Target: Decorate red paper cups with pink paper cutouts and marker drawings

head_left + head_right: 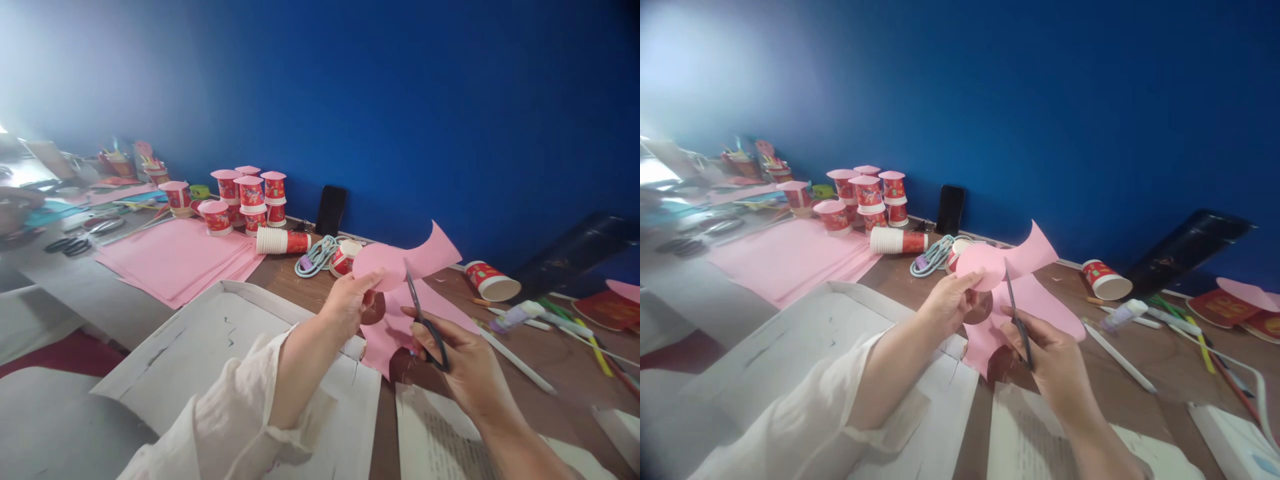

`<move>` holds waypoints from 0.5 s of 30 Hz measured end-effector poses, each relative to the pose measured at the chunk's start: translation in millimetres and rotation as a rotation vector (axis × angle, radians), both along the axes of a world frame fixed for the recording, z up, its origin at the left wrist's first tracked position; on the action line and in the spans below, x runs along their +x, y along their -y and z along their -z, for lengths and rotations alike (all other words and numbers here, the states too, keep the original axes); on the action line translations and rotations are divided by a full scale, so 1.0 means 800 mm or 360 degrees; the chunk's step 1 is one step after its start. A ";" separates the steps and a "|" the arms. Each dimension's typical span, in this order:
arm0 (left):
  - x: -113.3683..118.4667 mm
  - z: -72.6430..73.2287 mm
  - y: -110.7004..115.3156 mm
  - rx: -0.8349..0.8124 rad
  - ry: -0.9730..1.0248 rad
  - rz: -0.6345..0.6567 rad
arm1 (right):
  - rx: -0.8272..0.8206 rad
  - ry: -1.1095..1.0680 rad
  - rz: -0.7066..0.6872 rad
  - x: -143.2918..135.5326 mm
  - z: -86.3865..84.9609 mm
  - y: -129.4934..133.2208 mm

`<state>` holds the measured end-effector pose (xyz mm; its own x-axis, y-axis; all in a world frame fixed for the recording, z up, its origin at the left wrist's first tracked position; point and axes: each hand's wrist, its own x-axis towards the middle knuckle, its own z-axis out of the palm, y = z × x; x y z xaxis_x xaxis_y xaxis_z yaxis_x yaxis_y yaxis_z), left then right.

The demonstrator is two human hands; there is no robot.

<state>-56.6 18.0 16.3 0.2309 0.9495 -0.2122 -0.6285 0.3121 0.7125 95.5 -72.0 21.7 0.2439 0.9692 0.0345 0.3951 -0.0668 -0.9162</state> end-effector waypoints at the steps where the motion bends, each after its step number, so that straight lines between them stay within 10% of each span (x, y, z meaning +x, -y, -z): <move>1: 0.001 0.001 0.000 -0.0015 -0.0010 -0.0004 | -0.0011 -0.0012 -0.0004 -0.002 0.000 0.000; 15: -0.007 -0.007 0.009 0.0136 -0.0507 0.0073 | -0.0050 -0.0021 -0.0028 0.004 0.000 0.000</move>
